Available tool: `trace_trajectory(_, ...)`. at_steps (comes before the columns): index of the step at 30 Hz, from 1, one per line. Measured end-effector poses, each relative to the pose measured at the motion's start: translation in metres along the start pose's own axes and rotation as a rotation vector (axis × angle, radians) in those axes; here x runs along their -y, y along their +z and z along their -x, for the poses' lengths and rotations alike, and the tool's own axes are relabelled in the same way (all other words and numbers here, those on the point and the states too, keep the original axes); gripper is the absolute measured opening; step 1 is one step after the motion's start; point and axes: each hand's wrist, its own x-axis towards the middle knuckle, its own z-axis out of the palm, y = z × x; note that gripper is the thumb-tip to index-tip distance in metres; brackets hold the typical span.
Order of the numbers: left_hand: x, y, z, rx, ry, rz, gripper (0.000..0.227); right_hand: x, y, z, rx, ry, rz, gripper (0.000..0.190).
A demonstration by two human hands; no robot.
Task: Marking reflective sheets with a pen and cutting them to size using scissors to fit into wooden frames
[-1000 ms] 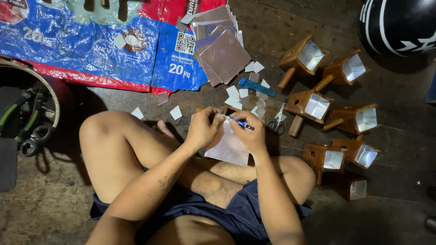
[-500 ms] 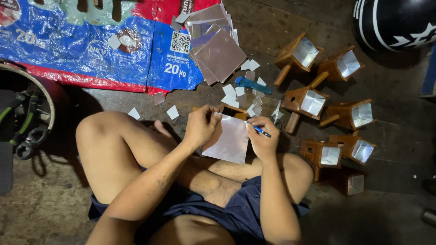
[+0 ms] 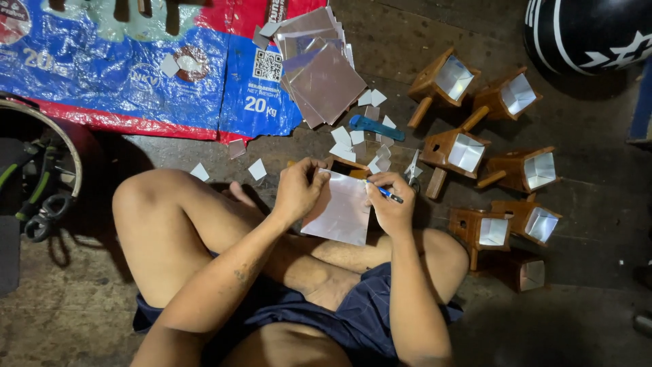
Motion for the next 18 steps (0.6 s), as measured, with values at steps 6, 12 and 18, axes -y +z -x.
trace_trajectory(6, -0.002, 0.0, 0.002, 0.006, -0.022, -0.004, 0.019, -0.003, -0.004, 0.003, -0.001, 0.023, 0.006, 0.015)
trace_trajectory(12, 0.002, 0.002, -0.001, 0.002, -0.028, -0.01, 0.019, -0.009, -0.006, 0.001, 0.026, 0.022, -0.044, 0.016)
trace_trajectory(18, 0.001, 0.002, 0.002, 0.002, -0.042, -0.001, 0.019, -0.006, -0.007, 0.003, 0.025, 0.014, 0.006, 0.015)
